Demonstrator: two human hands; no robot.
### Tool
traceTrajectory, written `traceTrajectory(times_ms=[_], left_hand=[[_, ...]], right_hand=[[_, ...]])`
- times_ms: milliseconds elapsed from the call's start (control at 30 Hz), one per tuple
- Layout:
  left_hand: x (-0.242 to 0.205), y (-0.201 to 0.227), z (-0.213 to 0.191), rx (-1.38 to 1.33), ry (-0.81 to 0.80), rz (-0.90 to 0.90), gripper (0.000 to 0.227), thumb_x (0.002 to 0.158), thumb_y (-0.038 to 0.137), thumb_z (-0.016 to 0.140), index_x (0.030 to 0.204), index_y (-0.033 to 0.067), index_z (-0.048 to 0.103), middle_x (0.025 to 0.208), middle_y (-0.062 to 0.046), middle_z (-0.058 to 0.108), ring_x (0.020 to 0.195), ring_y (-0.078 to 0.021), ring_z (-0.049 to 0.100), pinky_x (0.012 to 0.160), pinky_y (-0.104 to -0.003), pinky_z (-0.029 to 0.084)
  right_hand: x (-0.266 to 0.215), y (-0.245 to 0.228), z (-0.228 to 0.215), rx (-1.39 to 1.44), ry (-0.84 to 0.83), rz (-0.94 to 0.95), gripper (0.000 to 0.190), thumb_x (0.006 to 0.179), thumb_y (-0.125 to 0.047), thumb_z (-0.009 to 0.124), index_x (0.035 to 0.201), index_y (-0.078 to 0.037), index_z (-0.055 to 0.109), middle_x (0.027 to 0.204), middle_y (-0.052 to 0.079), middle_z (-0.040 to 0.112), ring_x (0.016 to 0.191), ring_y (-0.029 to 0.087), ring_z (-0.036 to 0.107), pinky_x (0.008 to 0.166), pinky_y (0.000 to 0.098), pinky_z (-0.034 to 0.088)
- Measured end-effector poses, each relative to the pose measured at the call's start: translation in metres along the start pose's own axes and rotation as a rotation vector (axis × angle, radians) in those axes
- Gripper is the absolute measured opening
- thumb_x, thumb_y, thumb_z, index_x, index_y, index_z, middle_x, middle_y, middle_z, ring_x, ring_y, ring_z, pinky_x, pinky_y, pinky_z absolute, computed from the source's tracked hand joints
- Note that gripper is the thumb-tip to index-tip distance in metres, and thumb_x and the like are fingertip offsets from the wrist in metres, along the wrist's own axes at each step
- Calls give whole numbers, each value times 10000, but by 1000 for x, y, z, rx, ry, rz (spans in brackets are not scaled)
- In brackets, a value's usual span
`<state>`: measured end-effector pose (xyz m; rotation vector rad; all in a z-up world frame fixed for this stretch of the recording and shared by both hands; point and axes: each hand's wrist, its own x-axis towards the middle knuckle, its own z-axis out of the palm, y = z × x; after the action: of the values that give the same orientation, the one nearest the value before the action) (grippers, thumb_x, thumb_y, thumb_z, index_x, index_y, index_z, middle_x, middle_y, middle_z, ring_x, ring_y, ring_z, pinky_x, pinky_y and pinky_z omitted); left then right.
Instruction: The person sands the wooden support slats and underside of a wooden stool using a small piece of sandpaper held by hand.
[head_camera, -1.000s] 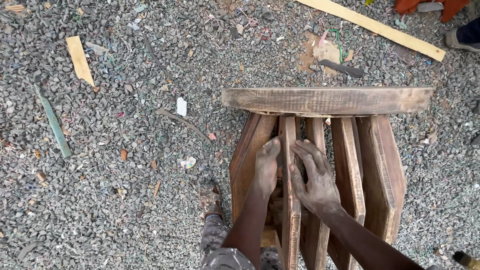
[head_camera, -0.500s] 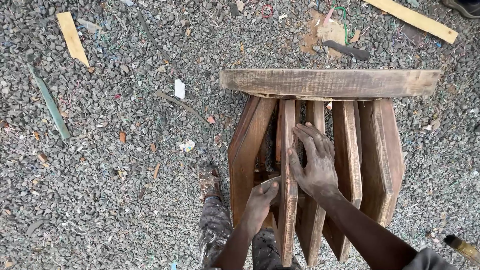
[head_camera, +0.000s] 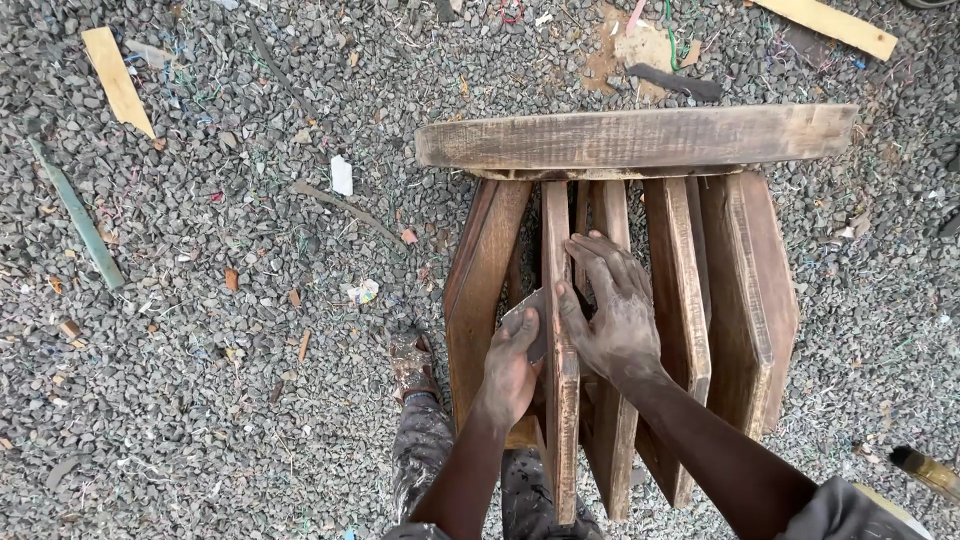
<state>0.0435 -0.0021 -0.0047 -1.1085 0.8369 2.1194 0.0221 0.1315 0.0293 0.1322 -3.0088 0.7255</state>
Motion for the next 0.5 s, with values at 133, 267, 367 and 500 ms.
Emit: traceTrajectory(times_ms=[133, 267, 367, 500], left_hand=[[173, -21, -16, -57, 19, 121, 713, 923, 410, 822, 1452, 62, 496, 1375, -204, 495, 1173, -395, 524, 578, -549, 542], [162, -14, -1, -111, 66, 201, 593, 921, 327, 848, 1367, 46, 578, 1315, -163, 595, 1194, -291, 570, 831, -508, 583], [40, 0, 14, -73, 8, 189, 757, 923, 367, 760, 1504, -6, 450, 1565, -242, 386, 1459, -458, 364, 1048, -664, 453], [-4, -49, -33, 216, 67, -1, 587, 1011, 411, 666, 1468, 54, 574, 1479, -227, 528, 1438, -388, 452, 1150, -565, 397]], right_hand=[[1, -2, 2, -1, 32, -33, 415, 1012, -328, 615, 1387, -151, 617, 1336, 64, 644, 1353, 311, 575, 1124, 492, 426], [-4, 4, -4, 49, -11, 4, 383, 1012, -334, 615, 1354, -166, 637, 1317, 57, 662, 1332, 316, 590, 1126, 502, 405], [3, 8, -2, 69, 0, -17, 388, 1025, -351, 606, 1370, -176, 627, 1338, 37, 652, 1354, 297, 573, 1144, 495, 386], [3, 9, 1, 71, -16, -3, 390, 1021, -362, 614, 1368, -185, 630, 1330, 37, 657, 1343, 295, 580, 1135, 502, 384]])
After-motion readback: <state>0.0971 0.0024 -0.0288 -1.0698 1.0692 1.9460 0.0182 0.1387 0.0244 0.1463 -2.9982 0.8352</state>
